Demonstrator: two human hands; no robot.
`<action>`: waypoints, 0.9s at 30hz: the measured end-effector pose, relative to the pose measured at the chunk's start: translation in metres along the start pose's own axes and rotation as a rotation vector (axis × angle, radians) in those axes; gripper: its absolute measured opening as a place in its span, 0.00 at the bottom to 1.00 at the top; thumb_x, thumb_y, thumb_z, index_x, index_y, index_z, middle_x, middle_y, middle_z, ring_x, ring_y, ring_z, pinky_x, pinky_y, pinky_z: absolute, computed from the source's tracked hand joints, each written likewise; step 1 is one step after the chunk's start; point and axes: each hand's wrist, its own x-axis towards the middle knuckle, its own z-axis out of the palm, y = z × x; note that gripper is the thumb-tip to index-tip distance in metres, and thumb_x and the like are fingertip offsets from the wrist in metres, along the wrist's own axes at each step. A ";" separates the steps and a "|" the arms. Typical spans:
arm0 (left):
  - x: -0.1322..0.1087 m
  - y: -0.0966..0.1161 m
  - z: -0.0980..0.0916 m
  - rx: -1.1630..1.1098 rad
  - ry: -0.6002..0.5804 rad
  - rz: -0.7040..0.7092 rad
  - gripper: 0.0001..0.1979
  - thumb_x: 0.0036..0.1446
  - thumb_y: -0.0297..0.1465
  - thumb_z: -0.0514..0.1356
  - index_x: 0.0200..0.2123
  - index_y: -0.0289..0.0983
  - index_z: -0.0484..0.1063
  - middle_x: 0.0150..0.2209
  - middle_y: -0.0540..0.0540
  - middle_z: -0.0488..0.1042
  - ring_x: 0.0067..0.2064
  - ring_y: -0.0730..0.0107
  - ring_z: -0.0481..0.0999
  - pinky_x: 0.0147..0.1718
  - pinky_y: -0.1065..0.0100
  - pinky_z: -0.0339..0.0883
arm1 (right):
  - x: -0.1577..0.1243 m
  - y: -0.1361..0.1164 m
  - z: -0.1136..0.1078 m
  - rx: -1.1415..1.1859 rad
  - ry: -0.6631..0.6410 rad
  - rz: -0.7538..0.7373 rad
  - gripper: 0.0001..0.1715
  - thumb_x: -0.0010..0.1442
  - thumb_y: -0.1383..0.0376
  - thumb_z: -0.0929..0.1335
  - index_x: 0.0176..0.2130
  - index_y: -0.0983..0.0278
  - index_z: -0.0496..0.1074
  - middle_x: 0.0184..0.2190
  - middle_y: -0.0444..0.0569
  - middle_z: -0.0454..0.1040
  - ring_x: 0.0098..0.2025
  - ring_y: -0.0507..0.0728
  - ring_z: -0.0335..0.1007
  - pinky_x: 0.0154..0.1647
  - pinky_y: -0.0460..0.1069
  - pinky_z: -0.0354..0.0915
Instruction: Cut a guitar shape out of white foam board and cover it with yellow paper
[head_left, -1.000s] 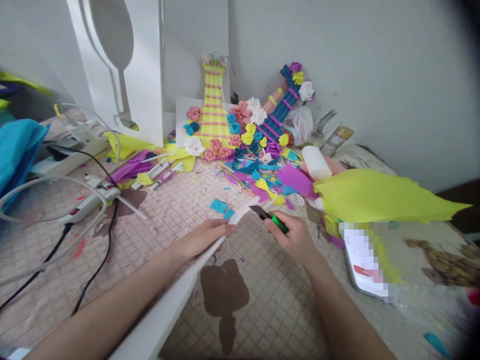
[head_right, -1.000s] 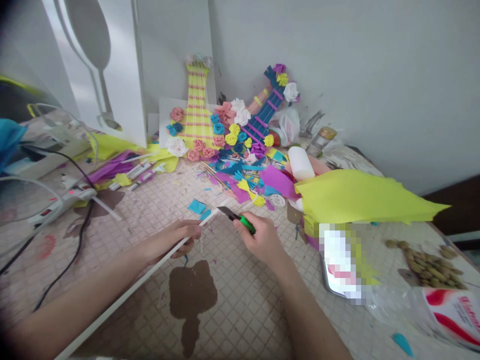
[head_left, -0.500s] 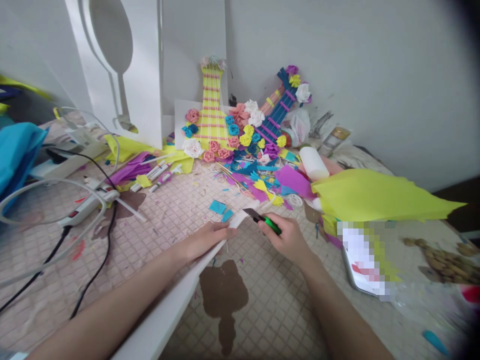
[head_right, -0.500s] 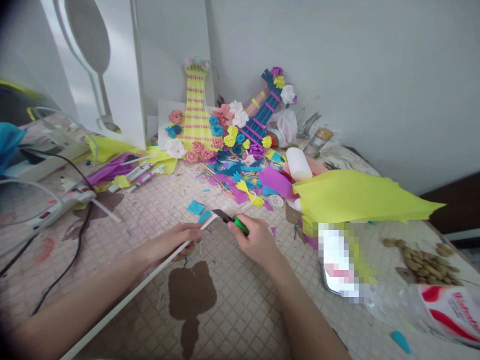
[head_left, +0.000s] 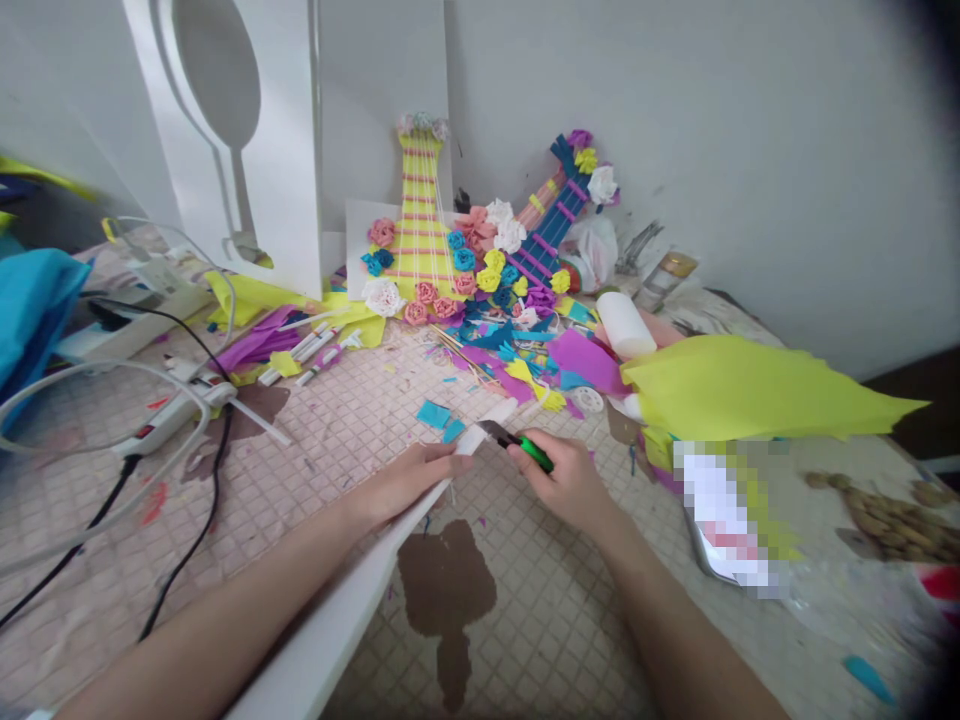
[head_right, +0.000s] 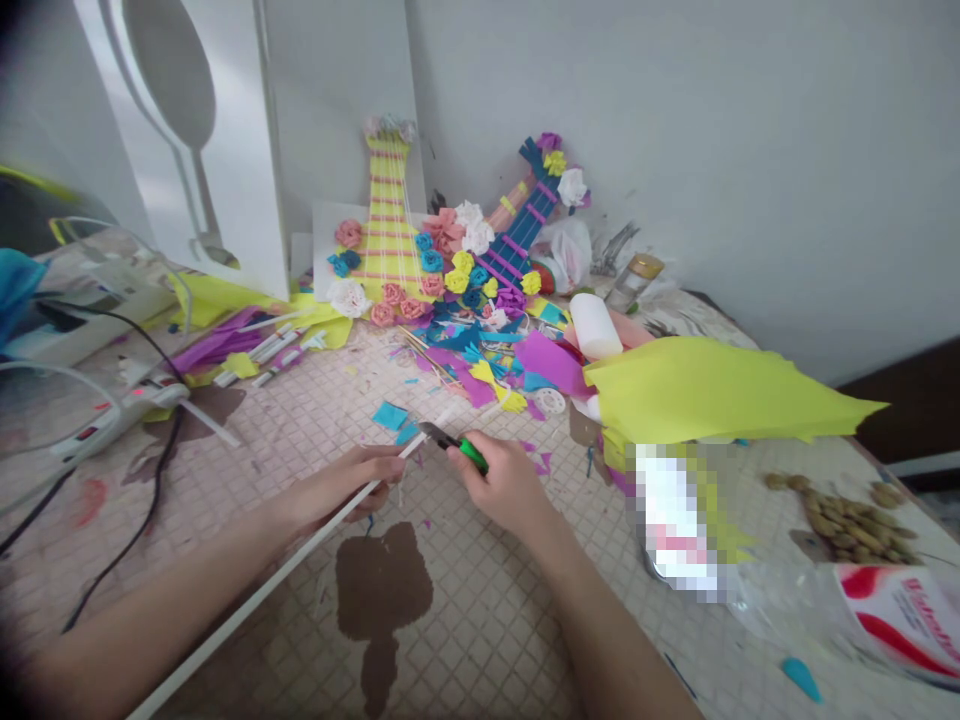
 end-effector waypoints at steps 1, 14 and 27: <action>0.000 0.001 0.000 -0.009 -0.002 -0.009 0.18 0.48 0.47 0.56 0.27 0.37 0.62 0.16 0.58 0.52 0.16 0.81 0.50 0.13 0.76 0.43 | 0.000 0.000 -0.001 0.006 0.007 0.007 0.16 0.61 0.56 0.61 0.28 0.64 0.66 0.17 0.39 0.59 0.20 0.49 0.55 0.23 0.44 0.51; -0.002 0.008 -0.001 0.404 0.214 0.123 0.22 0.48 0.50 0.56 0.33 0.35 0.69 0.28 0.51 0.67 0.33 0.67 0.65 0.30 0.69 0.58 | -0.002 -0.011 0.001 -0.060 0.028 0.031 0.16 0.62 0.58 0.60 0.27 0.63 0.64 0.18 0.42 0.64 0.21 0.50 0.59 0.25 0.46 0.52; -0.003 0.006 -0.003 0.557 0.388 0.083 0.37 0.45 0.56 0.57 0.48 0.32 0.67 0.38 0.42 0.74 0.39 0.54 0.72 0.35 0.64 0.62 | 0.004 -0.021 0.008 0.294 0.139 0.254 0.18 0.52 0.52 0.68 0.36 0.63 0.73 0.24 0.44 0.73 0.26 0.52 0.67 0.28 0.46 0.62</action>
